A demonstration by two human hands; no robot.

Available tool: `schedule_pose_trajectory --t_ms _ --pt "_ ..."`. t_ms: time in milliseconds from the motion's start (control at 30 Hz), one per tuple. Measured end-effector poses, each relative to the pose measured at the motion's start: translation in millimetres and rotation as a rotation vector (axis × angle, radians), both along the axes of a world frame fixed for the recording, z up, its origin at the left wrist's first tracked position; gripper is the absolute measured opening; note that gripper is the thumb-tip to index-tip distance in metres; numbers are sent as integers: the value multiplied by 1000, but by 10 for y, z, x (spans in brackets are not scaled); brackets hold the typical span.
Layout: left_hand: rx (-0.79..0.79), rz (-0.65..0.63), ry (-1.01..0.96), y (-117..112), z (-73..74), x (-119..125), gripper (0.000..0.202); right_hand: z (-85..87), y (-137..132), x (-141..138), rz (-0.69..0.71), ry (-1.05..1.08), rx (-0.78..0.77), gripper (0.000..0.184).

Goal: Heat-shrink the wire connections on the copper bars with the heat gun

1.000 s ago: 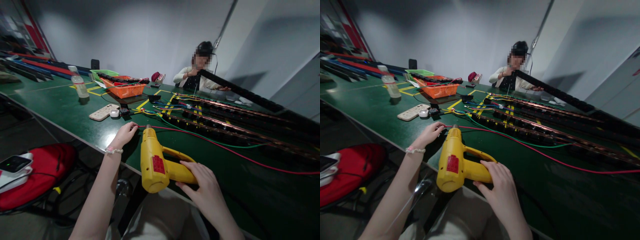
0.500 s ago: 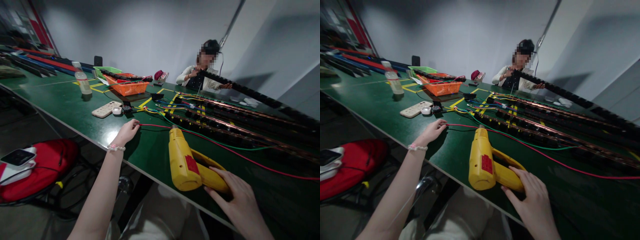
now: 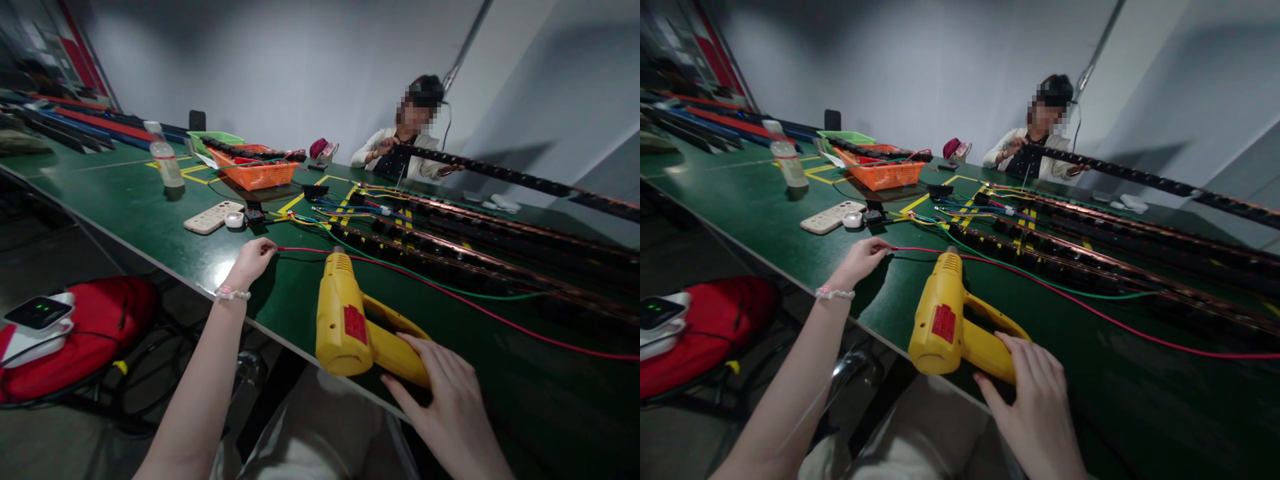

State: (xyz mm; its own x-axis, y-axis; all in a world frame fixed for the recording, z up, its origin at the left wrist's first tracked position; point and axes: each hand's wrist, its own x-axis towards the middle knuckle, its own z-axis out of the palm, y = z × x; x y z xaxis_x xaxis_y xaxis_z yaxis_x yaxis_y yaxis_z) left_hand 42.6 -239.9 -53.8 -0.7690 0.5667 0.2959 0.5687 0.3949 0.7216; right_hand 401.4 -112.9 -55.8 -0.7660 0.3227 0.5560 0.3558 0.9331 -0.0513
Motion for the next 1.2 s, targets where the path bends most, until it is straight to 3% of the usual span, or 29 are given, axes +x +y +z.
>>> schedule_pose_trajectory --t_ms 367,633,933,1200 --pt "6 -18 42 2 4 34 23 93 -314 -383 154 -19 -125 41" --pt "-65 -32 65 -38 83 65 22 140 -461 -568 179 3 -243 39" --pt "56 -28 0 -30 25 17 22 125 -336 -487 161 -7 -217 40" --pt "70 36 -46 -28 17 4 21 93 5 -158 86 -16 -233 44"
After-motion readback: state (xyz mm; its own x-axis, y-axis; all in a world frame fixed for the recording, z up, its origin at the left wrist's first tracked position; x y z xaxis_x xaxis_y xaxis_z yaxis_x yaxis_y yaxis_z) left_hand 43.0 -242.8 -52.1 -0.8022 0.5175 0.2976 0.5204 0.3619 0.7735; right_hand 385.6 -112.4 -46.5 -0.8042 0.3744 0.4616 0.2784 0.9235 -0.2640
